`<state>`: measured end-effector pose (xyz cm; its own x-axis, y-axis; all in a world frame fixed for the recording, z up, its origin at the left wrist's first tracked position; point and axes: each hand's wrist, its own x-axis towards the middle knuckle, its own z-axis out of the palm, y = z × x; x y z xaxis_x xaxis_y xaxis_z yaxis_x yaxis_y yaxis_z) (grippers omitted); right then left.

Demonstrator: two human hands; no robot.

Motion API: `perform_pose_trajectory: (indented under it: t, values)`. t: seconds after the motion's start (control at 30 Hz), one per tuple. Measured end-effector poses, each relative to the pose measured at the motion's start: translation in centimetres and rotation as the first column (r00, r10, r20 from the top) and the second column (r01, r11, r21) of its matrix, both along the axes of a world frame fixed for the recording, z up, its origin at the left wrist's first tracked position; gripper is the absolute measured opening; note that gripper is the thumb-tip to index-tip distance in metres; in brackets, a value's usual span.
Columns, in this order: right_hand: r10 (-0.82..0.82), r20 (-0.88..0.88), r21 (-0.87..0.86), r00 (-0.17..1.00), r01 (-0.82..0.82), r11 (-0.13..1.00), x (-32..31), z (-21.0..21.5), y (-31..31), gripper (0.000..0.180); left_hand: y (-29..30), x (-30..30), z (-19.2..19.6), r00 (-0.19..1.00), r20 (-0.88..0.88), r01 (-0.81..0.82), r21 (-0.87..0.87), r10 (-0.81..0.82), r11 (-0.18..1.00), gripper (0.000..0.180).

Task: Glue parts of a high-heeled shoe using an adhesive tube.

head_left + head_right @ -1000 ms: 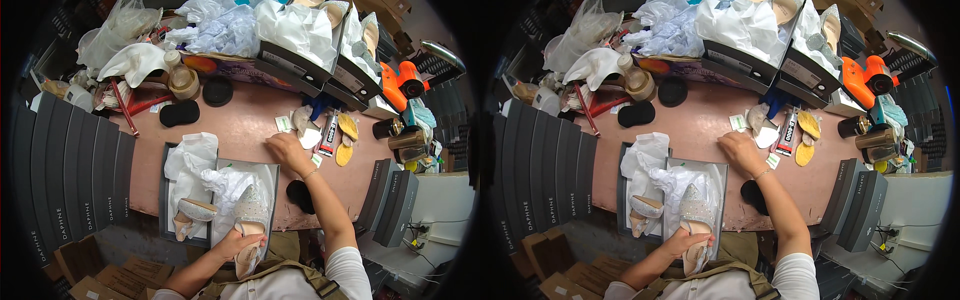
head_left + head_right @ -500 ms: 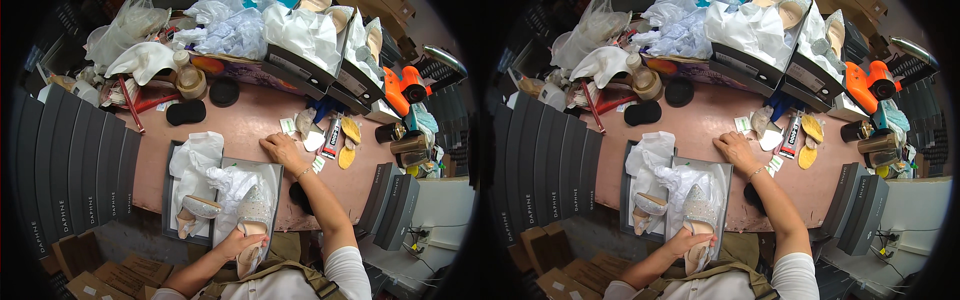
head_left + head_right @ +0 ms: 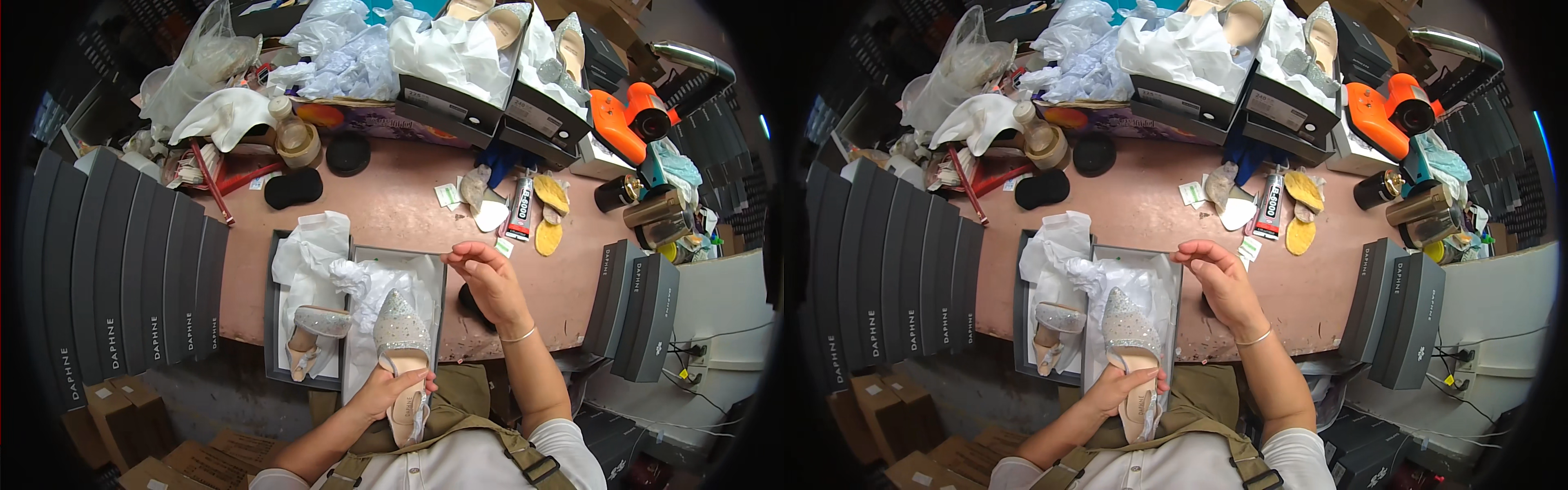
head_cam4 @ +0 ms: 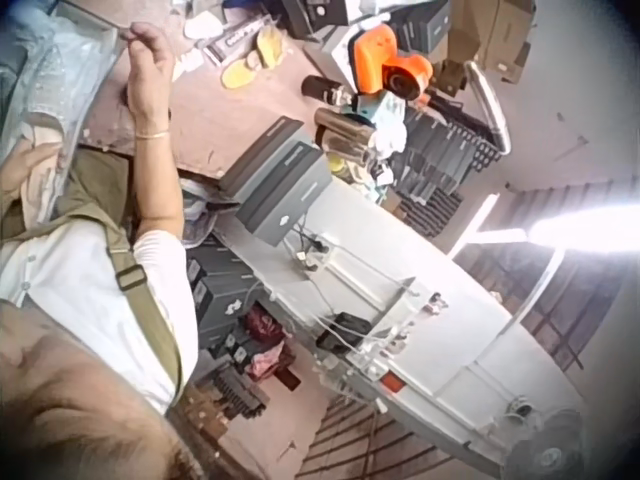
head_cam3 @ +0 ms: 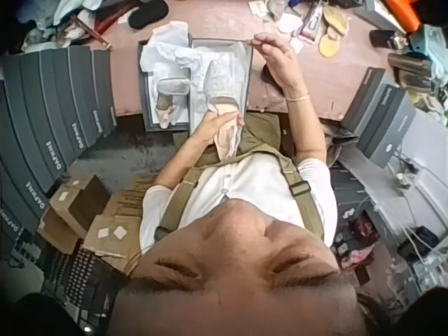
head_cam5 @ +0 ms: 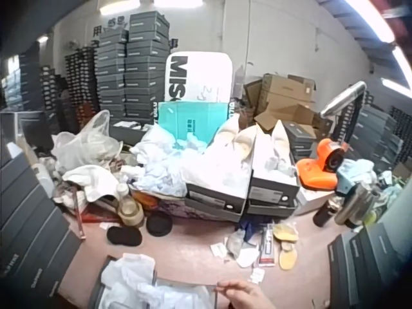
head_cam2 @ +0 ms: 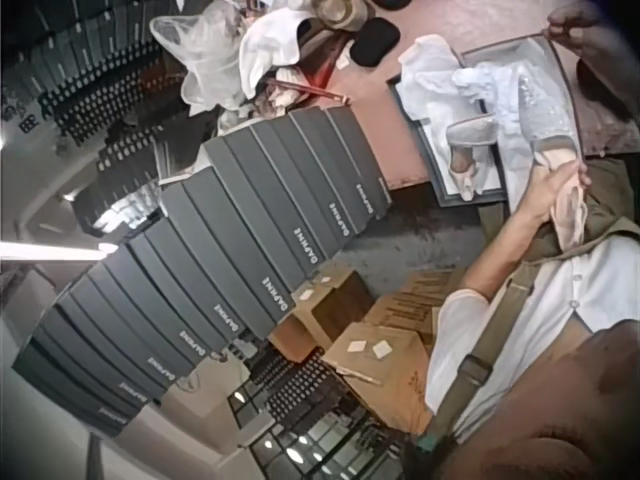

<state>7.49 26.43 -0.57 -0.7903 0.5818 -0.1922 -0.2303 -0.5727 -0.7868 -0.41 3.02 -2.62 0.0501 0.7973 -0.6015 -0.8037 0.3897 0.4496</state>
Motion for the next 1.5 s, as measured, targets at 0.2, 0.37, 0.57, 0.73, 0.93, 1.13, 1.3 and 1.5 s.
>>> perform_pose_trajectory:
  t: [0.2,0.37,0.57,0.73,0.93,1.13,1.3,1.5]
  values:
    - [-0.027,0.032,0.058,0.999,0.025,0.998,1.5,1.9,-5.2,0.026,-0.1,0.6,0.8,0.997,-0.073,0.034,0.024,-0.033,0.999,0.021]
    - [-0.071,0.075,0.167,0.995,0.057,0.984,1.6,3.3,-8.3,0.027,-0.3,0.9,1.0,0.994,-0.085,0.073,0.020,-0.071,0.997,0.018]
    - [-0.081,0.051,0.266,0.995,0.064,0.962,1.3,3.7,-9.1,0.028,-0.3,1.1,0.9,0.995,-0.082,0.060,0.048,-0.055,0.997,0.018]
    - [-0.026,0.044,0.302,0.999,0.012,0.953,1.2,4.1,-9.1,0.029,-0.2,0.9,1.7,0.997,-0.060,0.057,0.042,-0.055,0.997,0.018]
    - [-0.062,0.067,0.393,0.996,0.031,0.919,1.1,4.2,-9.4,0.029,-0.2,0.9,1.6,0.997,-0.070,0.047,0.060,-0.042,0.997,0.016]
    - [-0.089,0.106,0.418,0.990,0.036,0.908,1.2,3.6,-9.7,0.029,-0.4,1.0,0.9,0.996,-0.085,0.035,0.079,-0.028,0.996,0.018]
    - [-0.094,0.160,0.511,0.983,-0.001,0.860,1.2,3.3,-9.8,0.028,-0.3,1.4,1.1,0.994,-0.101,-0.033,0.045,0.037,0.998,0.017]
    - [-0.101,0.137,0.504,0.985,0.019,0.863,1.0,3.4,-10.2,0.029,-0.5,1.5,1.7,0.994,-0.083,-0.075,0.036,0.078,0.997,0.019]
